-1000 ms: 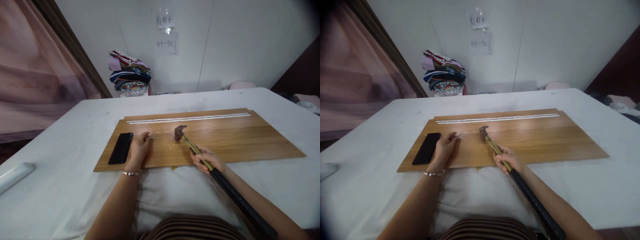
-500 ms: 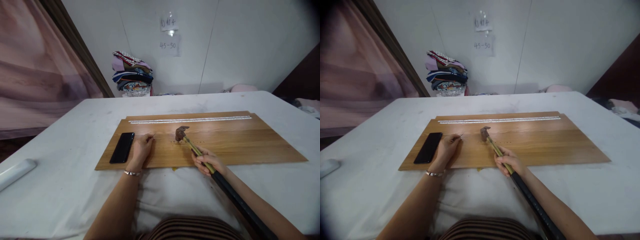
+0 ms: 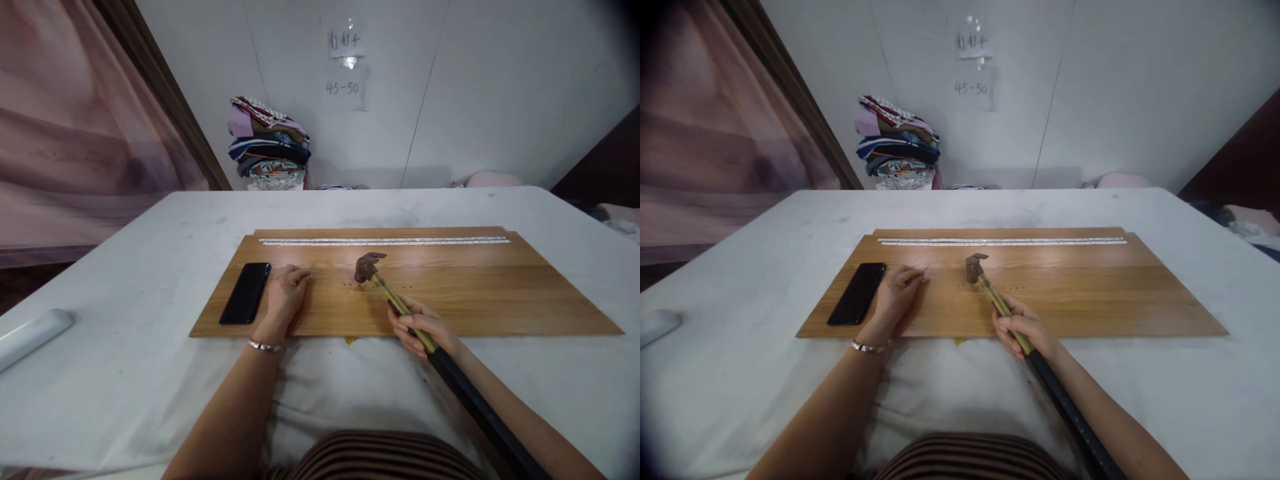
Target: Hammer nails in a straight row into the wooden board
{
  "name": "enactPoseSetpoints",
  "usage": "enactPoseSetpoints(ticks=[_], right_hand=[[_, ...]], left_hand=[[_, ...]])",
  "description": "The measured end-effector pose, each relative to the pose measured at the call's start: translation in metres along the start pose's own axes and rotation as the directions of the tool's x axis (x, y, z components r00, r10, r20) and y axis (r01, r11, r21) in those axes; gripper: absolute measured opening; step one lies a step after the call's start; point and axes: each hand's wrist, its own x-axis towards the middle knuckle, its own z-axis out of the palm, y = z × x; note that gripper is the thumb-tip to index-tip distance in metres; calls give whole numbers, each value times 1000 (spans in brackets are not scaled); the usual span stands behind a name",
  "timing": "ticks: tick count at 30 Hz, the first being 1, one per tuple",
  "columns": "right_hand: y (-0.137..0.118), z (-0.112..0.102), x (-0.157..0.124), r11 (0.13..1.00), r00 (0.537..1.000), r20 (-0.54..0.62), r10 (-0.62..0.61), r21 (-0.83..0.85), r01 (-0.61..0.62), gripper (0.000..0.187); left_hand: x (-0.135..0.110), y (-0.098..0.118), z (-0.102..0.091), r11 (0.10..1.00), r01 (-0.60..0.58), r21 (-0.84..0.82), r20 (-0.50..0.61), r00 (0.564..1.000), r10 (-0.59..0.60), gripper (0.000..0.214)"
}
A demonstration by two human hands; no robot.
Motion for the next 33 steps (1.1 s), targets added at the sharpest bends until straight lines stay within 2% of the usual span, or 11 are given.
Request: enactPoseSetpoints(ticks=[7,10,16,26,30,33], right_hand=[[9,-5,1,999,1000,-3,28,-24,-28,17],[11,-8,1,1000,999,-31,22,-4,-23,21],[5,-7,-2,1000,999,-23,26,15,-26,19],[1,-5,-3,996,996,-27,81,-27,-82,24],[1,-4,-4,998,998,-27,57,2,-57,21],[-1,-3,-5,999,998,-18,52,-1,-52,17]], left_hand=[[-3,-1,3,999,16,-34,19,1000,-16,25],[-4,0,5,999,-29,37,27,999,28,26],[-5,11,2,970,-139,201,137,984,113,26],[-6,14,0,970,-106,218,68,993,93,23],[-12,21,2,964,-197,178,99,978,181,23],[-16,28,6,945,-304,118,141,948,287,23]])
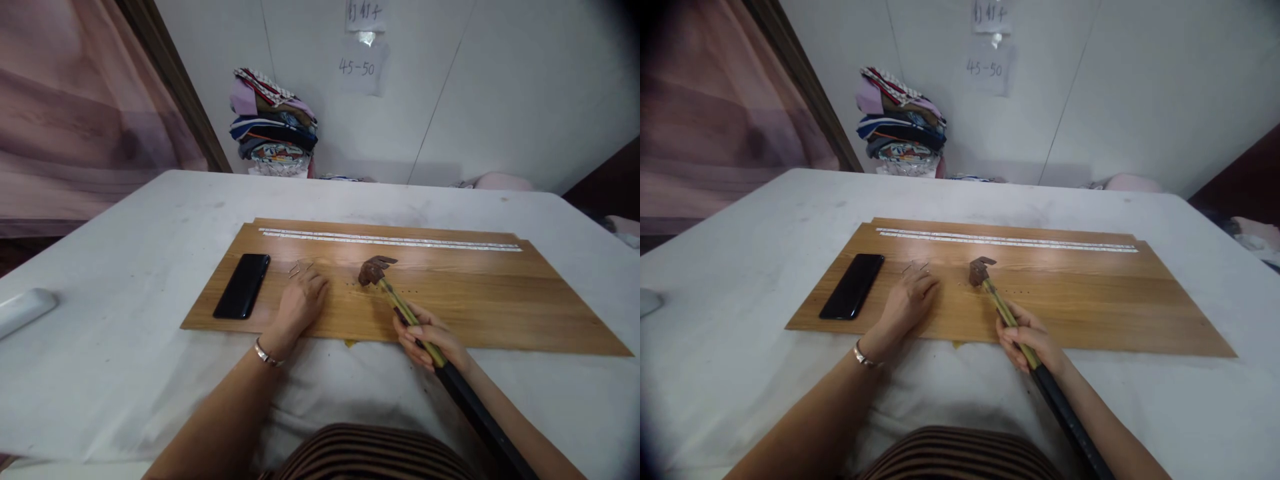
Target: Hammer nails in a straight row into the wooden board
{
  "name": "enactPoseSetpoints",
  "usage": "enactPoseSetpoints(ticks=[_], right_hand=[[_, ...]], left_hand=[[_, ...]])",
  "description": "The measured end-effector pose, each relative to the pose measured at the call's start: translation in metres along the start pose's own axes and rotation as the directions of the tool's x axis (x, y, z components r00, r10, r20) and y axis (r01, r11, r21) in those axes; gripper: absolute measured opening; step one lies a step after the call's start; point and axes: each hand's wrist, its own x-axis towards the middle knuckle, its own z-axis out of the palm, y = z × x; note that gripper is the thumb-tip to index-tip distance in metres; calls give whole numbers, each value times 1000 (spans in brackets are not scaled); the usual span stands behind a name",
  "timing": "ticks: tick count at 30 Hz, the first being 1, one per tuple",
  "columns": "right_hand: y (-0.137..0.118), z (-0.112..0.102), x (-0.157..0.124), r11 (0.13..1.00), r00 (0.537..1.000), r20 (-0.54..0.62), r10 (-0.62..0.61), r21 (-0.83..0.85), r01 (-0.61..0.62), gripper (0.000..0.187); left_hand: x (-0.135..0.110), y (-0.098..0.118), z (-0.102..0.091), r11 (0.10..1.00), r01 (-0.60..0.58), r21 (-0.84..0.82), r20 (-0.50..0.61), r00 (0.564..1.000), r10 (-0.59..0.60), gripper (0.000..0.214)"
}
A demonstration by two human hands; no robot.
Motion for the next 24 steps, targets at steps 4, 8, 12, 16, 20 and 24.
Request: enactPoseSetpoints(ticks=[4,8,12,16,20,24], right_hand=[[2,-2,0,1000,1000,24,9,-2,-9,19],[4,-3,2,1000,1000,-2,-3,7,3,23],[0,0,0,1000,1000,5,-13,-9,13,14],[-3,2,-2,999,1000,28,-13,-31,14,12],[-1,1,0,1000,1000,2,5,-17,-5,12],[0,0,2,1000,1000,-13,-19,10,19,14]], left_hand=[[1,1,4,995,-75,-70,-15,997,74,22],[4,-5,5,998,-6,-67,-90,996,0,17],[4,-8,6,997,49,-62,-138,989,-57,16],[3,-5,7,995,55,-88,-172,983,-69,16],[2,2,3,996,51,-76,-152,986,-62,15],[-1,16,-1,996,27,-81,-91,995,-34,19]])
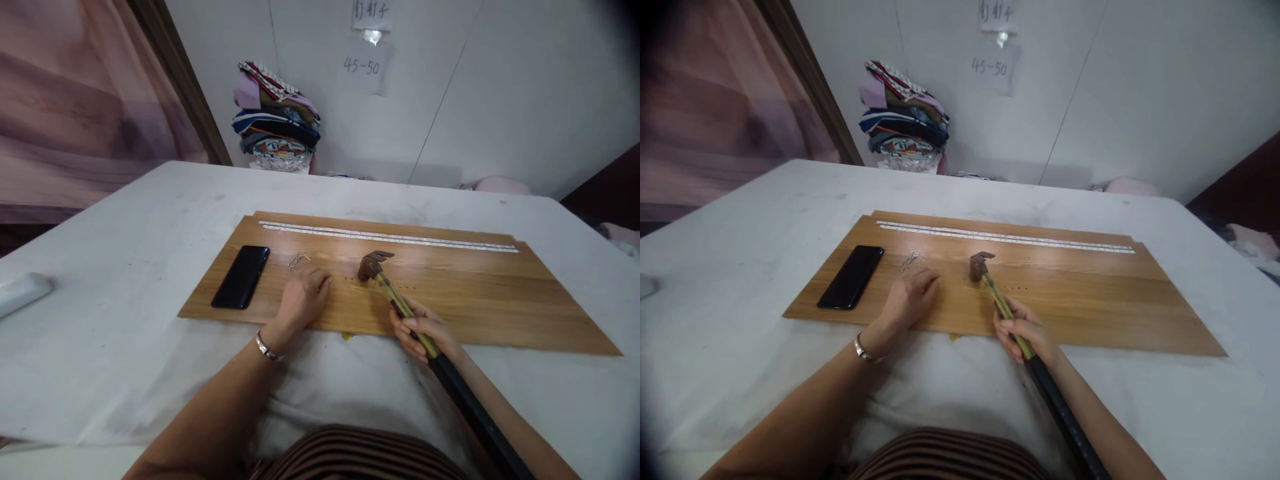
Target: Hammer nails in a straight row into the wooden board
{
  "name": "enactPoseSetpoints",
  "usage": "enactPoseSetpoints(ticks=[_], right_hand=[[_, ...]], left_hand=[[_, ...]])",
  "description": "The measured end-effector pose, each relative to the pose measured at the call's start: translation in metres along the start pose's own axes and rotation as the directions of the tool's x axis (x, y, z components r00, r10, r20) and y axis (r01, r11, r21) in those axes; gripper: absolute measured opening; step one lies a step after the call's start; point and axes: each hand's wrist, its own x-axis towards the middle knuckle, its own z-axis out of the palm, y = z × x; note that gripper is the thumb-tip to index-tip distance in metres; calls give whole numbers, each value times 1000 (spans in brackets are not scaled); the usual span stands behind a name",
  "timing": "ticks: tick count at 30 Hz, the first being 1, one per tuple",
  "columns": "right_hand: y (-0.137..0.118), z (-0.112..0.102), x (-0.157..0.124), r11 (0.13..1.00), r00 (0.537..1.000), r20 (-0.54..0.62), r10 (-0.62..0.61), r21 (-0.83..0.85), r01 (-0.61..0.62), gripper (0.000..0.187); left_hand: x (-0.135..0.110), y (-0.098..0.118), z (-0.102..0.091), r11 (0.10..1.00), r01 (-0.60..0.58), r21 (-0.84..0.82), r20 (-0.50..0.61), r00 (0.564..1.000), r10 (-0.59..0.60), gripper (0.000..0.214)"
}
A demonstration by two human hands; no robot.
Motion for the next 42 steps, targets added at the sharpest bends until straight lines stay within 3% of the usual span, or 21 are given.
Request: enactPoseSetpoints(ticks=[7,10,24,42], right_hand=[[-7,6,-3,1000,999,28,-18,-22,19,13],[-5,6,-2,999,1000,26,-4,-38,5,14],[0,1,-1,997,1000,5,-14,-76,15,15],[3,1,0,998,1000,-20,-22,-64,21,16]], left_hand=[[-9,27,5,990,-125,-68,227,964,137,23],[-10,30,9,987,-144,-75,273,949,159,21],[-9,28,13,993,-77,-94,299,949,102,21],[-8,27,14,988,-73,-138,285,952,110,19]])
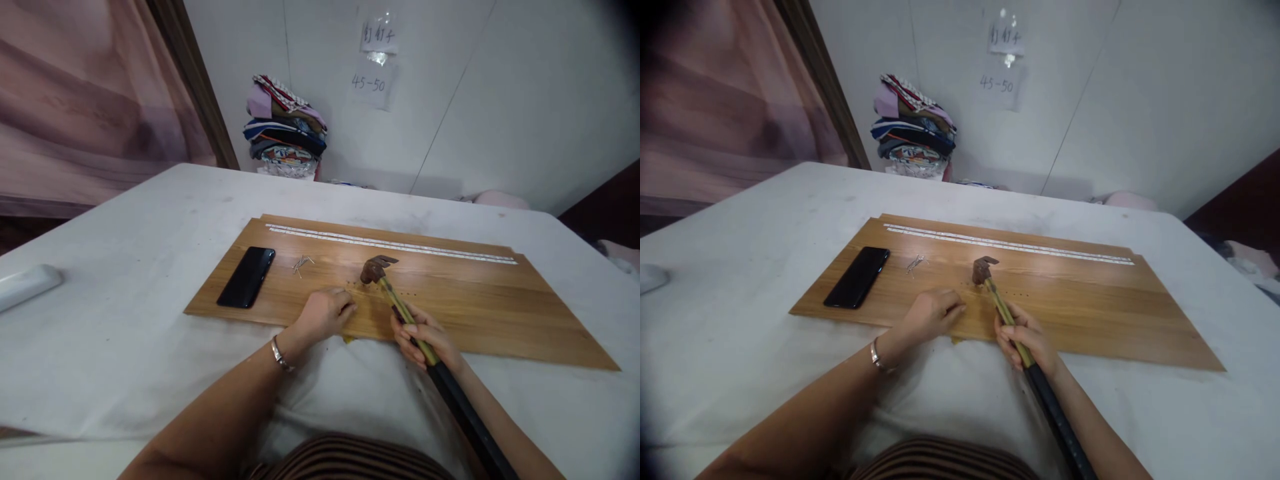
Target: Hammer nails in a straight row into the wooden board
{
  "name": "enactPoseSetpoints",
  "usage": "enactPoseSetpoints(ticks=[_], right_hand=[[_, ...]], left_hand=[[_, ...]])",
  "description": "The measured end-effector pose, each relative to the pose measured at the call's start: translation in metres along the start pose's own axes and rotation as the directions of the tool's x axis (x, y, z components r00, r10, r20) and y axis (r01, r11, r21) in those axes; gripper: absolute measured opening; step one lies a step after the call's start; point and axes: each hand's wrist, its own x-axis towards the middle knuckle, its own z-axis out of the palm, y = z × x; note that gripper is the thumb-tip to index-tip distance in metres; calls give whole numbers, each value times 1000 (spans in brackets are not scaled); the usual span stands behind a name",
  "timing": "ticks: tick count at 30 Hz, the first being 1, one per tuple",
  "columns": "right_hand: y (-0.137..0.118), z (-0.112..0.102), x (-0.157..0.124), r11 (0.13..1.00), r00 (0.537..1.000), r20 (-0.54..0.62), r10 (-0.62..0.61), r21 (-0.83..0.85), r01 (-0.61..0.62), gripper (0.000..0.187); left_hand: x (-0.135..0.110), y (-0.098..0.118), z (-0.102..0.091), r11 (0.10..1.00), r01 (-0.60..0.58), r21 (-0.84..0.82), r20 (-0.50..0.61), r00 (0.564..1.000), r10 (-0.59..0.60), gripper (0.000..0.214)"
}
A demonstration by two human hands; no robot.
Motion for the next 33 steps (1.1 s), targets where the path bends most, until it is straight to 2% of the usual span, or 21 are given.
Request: enactPoseSetpoints(ticks=[7,20,23,26,33], right_hand=[[3,0,1,999,999,-7,32,-25,-32,19],[2,1,1,1000,1000,-13,18,22,-18,21],[3,0,3,999,999,8,39,24,-39,23],[2,-1,3,998,997,29,66,2,-66,19],[0,3,1,1000,1000,-3,16,14,-16,19]], left_hand=[[0,1,-1,1000,-3,-2,-16,1000,3,18],[-1,0,-1,1000,-9,6,-9,1000,9,18],[-1,1,-3,1000,-8,-12,-9,1000,8,15],[-1,2,-4,1000,-2,-25,-7,1000,1,14],[-2,0,-3,1000,3,-19,-9,1000,-3,15]])
